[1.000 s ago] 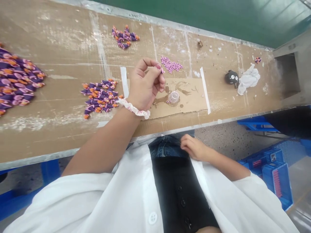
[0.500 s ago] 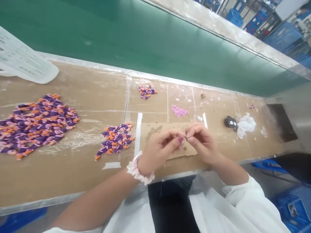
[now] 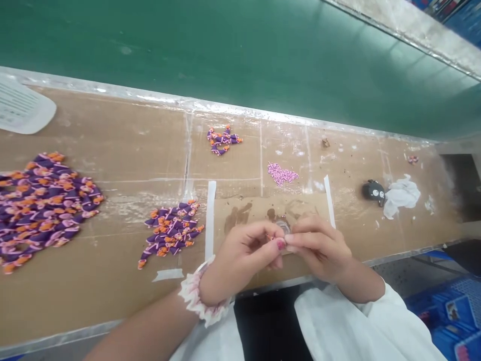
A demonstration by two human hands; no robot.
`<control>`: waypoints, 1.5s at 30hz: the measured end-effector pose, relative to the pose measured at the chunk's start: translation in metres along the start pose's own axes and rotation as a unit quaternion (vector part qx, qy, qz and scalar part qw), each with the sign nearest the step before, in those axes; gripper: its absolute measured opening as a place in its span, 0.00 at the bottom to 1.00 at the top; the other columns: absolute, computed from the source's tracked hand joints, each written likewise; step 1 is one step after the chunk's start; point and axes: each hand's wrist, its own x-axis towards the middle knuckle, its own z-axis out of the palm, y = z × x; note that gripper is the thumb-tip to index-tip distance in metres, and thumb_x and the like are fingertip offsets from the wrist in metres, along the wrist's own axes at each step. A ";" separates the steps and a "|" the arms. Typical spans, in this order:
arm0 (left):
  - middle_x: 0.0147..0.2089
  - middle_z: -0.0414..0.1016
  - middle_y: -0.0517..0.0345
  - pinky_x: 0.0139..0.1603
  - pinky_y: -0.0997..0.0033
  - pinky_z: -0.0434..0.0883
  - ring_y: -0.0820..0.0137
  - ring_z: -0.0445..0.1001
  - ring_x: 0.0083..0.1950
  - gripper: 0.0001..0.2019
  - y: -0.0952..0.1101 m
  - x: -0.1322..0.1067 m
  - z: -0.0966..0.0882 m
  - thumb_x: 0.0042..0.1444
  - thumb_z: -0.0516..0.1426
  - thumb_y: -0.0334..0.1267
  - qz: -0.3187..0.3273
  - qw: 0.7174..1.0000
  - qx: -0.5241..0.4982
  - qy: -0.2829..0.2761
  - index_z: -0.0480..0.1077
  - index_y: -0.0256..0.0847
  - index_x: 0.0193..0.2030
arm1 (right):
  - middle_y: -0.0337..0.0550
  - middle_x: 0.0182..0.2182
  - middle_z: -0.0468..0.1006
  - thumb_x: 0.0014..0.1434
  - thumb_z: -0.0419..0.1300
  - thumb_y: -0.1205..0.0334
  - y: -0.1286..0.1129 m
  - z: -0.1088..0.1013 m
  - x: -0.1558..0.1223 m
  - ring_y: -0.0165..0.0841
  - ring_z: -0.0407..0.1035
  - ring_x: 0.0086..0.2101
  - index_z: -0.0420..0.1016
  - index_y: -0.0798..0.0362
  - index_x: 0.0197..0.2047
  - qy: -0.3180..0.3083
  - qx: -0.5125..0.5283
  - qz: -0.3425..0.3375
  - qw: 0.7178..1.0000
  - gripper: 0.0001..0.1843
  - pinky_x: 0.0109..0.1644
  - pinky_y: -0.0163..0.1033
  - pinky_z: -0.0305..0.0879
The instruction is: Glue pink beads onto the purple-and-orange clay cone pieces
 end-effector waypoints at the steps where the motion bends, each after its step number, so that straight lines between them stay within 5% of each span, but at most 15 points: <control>1: 0.20 0.71 0.61 0.25 0.77 0.67 0.75 0.67 0.22 0.10 -0.001 0.000 0.001 0.57 0.61 0.42 0.000 1.000 -0.008 -0.004 0.71 0.40 0.29 | 0.42 0.33 0.72 0.61 0.58 0.73 -0.001 0.000 0.000 0.31 0.70 0.30 0.69 0.48 0.53 0.001 0.005 0.007 1.000 0.18 0.30 0.38 0.72; 10: 0.24 0.70 0.61 0.26 0.77 0.67 0.76 0.66 0.24 0.09 -0.008 0.000 0.003 0.60 0.58 0.40 0.075 0.997 -0.005 0.003 0.71 0.39 0.30 | 0.43 0.35 0.71 0.61 0.59 0.72 -0.003 0.002 0.000 0.30 0.71 0.32 0.69 0.50 0.44 0.013 0.011 0.022 1.000 0.10 0.33 0.37 0.74; 20: 0.27 0.77 0.63 0.31 0.80 0.69 0.77 0.72 0.27 0.06 -0.006 0.000 0.004 0.59 0.57 0.28 0.251 0.936 0.240 0.063 0.72 0.40 0.32 | 0.44 0.34 0.69 0.58 0.58 0.76 -0.002 0.003 -0.002 0.30 0.68 0.31 0.69 0.56 0.43 0.026 -0.064 -0.023 0.997 0.10 0.33 0.37 0.72; 31: 0.28 0.77 0.62 0.29 0.79 0.69 0.76 0.72 0.27 0.05 -0.012 0.001 0.006 0.59 0.56 0.29 0.300 0.902 0.297 0.094 0.71 0.41 0.34 | 0.41 0.33 0.70 0.55 0.57 0.81 -0.004 0.004 -0.002 0.28 0.70 0.32 0.62 0.51 0.37 0.033 0.055 0.026 0.998 0.15 0.34 0.35 0.71; 38: 0.28 0.75 0.59 0.30 0.76 0.69 0.74 0.73 0.28 0.05 -0.019 -0.001 0.008 0.60 0.54 0.27 0.351 0.854 0.370 0.105 0.68 0.40 0.35 | 0.38 0.31 0.67 0.53 0.56 0.81 -0.004 0.003 0.002 0.27 0.68 0.29 0.55 0.49 0.32 0.015 0.039 0.020 0.999 0.17 0.31 0.35 0.69; 45: 0.28 0.73 0.61 0.29 0.78 0.69 0.75 0.71 0.28 0.06 -0.022 -0.001 0.010 0.61 0.54 0.27 0.351 0.853 0.371 0.106 0.68 0.40 0.36 | 0.36 0.30 0.65 0.52 0.55 0.81 -0.001 0.003 0.002 0.25 0.65 0.28 0.55 0.49 0.32 0.001 0.052 0.001 0.999 0.17 0.31 0.33 0.66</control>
